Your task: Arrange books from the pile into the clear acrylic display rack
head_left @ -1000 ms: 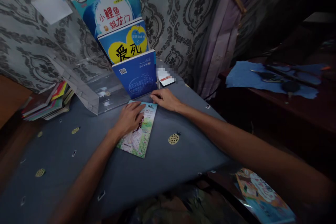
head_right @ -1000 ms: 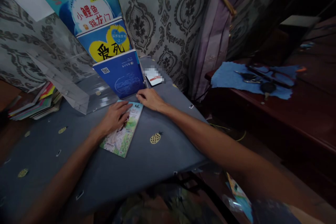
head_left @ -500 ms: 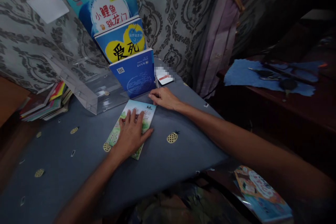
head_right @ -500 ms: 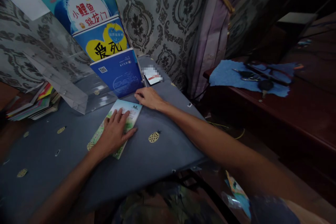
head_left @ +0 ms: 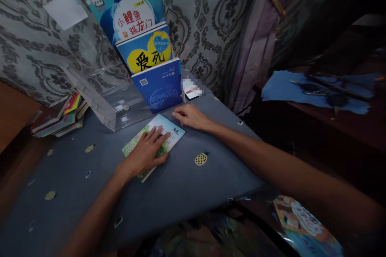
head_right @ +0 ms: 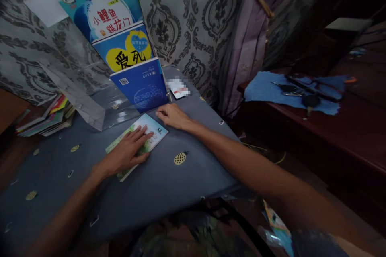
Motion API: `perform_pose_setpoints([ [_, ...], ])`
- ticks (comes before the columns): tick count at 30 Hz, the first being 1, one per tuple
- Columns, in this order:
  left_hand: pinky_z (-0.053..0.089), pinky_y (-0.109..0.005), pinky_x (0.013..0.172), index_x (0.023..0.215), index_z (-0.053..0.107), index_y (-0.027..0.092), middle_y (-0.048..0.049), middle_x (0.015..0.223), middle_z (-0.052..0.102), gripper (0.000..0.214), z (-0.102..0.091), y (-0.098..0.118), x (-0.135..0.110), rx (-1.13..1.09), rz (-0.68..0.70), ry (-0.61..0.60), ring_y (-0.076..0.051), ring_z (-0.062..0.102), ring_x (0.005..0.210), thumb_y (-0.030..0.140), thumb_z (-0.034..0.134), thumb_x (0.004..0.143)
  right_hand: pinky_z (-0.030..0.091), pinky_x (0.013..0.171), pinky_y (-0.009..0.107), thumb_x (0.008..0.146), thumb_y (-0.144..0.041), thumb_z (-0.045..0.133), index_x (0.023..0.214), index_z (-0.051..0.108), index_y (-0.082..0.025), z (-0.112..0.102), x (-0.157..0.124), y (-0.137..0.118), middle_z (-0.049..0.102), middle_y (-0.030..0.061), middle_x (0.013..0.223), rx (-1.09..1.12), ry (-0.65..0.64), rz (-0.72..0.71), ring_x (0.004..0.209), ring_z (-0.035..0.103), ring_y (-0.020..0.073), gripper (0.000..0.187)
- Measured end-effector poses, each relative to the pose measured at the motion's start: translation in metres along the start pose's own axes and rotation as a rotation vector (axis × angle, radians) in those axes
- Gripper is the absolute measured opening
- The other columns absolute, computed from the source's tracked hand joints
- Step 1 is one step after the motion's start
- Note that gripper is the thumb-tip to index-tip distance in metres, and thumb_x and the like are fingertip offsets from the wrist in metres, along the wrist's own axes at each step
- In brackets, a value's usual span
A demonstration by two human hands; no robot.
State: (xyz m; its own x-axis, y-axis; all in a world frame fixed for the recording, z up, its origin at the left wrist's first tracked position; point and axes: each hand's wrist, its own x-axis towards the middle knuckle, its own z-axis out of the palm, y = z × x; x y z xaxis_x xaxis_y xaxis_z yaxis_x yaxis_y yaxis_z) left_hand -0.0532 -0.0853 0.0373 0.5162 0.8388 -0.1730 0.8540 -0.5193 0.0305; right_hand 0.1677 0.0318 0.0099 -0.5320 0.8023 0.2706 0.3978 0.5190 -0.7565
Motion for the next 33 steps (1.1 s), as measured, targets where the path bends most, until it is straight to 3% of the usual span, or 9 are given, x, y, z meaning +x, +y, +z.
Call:
perform_pose_setpoints([
  [6,0.026,-0.057,0.124,0.157,0.034,0.022,-0.0125,0.166,0.031,0.059,0.007,0.001,-0.003,0.011,0.036,0.062,-0.029,0.021,0.156,0.036,0.045,0.101,0.031,0.059,0.027,0.095,-0.025,0.05,0.069,0.062,-0.017,0.006,-0.002,-0.006,0.059,-0.0007,0.059,-0.096,0.027,-0.069,0.057,0.049,0.0118,0.03],
  [11,0.027,-0.056,0.124,0.154,0.04,0.02,-0.0119,0.162,0.04,0.053,0.015,0.008,-0.005,0.055,0.041,0.138,-0.028,0.029,0.154,0.032,0.042,0.102,0.037,0.065,0.026,0.092,-0.021,0.054,0.092,0.074,-0.016,0.012,-0.004,-0.005,0.072,0.0027,0.077,-0.135,0.025,-0.103,0.068,0.058,0.0144,0.021],
  [15,0.034,-0.051,0.122,0.15,0.045,0.017,-0.0133,0.158,0.046,0.05,0.018,0.009,-0.004,0.072,0.04,0.205,-0.027,0.038,0.15,0.032,0.044,0.103,0.046,0.078,0.031,0.094,-0.021,0.054,0.103,0.075,-0.017,0.016,-0.004,-0.004,0.077,0.0079,0.098,-0.166,0.013,-0.173,0.085,0.066,0.02,0.023],
  [19,0.043,-0.048,0.117,0.141,0.054,0.012,-0.0175,0.148,0.056,0.045,0.021,0.013,-0.001,0.097,-0.001,0.294,-0.028,0.049,0.142,0.034,0.048,0.102,0.048,0.093,0.038,0.096,-0.02,0.054,0.107,0.074,-0.015,0.017,-0.004,-0.004,0.076,0.0114,0.106,-0.213,-0.051,-0.26,0.101,0.066,0.0236,0.023],
  [24,0.051,-0.048,0.11,0.131,0.06,0.008,-0.0223,0.139,0.062,0.04,0.028,0.022,-0.002,0.152,-0.035,0.375,-0.031,0.058,0.134,0.032,0.045,0.103,0.048,0.094,0.039,0.097,-0.021,0.053,0.11,0.073,-0.013,0.016,-0.004,-0.003,0.075,0.012,0.108,-0.235,-0.092,-0.288,0.103,0.064,0.0243,0.025],
  [28,0.054,-0.048,0.105,0.132,0.059,0.005,-0.0248,0.14,0.061,0.041,0.028,0.031,-0.008,0.217,-0.105,0.354,-0.034,0.059,0.132,0.03,0.044,0.103,0.048,0.092,0.038,0.097,-0.022,0.053,0.108,0.072,-0.015,0.018,-0.004,0.0,0.075,0.0103,0.106,-0.248,-0.082,-0.313,0.1,0.064,0.0238,0.023],
  [33,0.058,-0.046,0.096,0.135,0.057,0.003,-0.0258,0.138,0.062,0.043,0.019,0.041,-0.023,0.269,-0.237,0.206,-0.036,0.062,0.126,0.029,0.047,0.102,0.043,0.089,0.04,0.098,-0.025,0.054,0.105,0.072,-0.015,0.02,-0.007,-0.002,0.073,0.0117,0.101,-0.401,-0.085,-0.392,0.098,0.059,0.026,0.022],
])
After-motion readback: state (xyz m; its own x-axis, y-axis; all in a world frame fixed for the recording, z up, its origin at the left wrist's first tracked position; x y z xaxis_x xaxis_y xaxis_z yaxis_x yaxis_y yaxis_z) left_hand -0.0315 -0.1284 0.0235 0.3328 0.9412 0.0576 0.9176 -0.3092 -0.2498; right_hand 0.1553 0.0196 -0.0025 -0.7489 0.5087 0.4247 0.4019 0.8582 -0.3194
